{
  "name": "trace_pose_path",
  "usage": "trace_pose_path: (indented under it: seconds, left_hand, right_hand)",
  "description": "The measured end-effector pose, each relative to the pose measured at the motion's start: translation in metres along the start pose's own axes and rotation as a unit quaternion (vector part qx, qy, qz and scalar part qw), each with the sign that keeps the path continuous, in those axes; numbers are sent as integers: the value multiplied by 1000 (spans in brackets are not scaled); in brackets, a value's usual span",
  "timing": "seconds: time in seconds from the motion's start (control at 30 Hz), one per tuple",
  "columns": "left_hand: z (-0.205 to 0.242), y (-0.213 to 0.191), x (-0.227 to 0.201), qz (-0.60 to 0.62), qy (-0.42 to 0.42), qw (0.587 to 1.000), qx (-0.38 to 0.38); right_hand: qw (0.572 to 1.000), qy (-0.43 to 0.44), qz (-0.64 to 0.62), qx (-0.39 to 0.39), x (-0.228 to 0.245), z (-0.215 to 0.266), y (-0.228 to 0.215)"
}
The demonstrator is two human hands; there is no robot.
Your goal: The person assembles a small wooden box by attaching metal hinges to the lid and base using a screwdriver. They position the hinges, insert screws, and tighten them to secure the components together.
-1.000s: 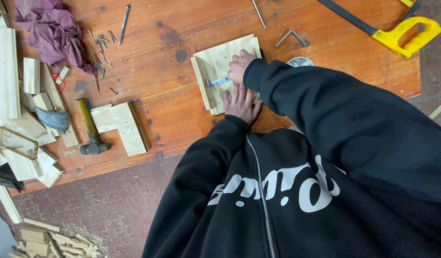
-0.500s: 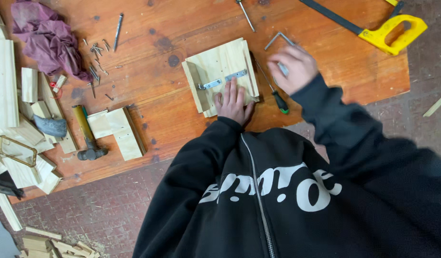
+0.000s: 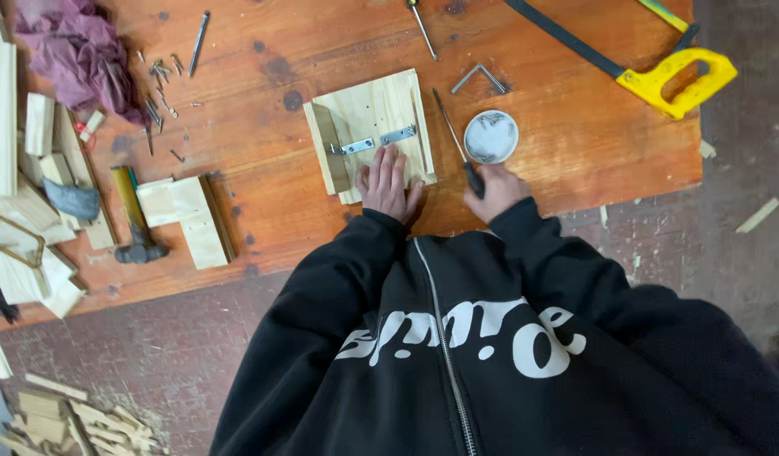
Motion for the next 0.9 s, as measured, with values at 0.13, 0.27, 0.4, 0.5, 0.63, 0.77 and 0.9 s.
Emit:
trace_pose_path:
  seconds: [0.13, 0.27, 0.4, 0.5, 0.63, 0.77, 0.9]
  left_hand:
    - [11, -3, 3, -12, -24, 1000, -3]
    - [12, -4, 10, -19, -18, 1000, -1]
    - [9, -13, 15, -48, 5, 999, 0]
    - [6, -14, 21, -45, 25, 999, -6]
    - [2, -12, 26, -41, 40, 998, -18]
    - [-4, -30, 26, -51, 42, 998, -8]
    - [-2, -33, 28, -76, 37, 996, 42]
  right_hand:
    - [961, -91, -7, -261, 6, 3, -62]
    - [899, -216, -161, -346, 47, 19, -158]
    - [844, -296, -227, -385, 88, 27, -199]
    - [824, -345, -238, -381, 113, 11, -200]
    - [832, -345, -240, -362, 148, -18, -175]
    - [874, -326, -215, -290, 169, -28, -160]
    - [897, -304, -202, -248, 187, -23, -160]
Point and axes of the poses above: each hand's wrist, its own z-axis away from the middle knuckle, its own y-axis out of the palm, x = y × z, the point moved 1 cm from there along -z, towards the middle knuckle, and after that the axes turned 10 degrees about x, right-handed, at the moved point
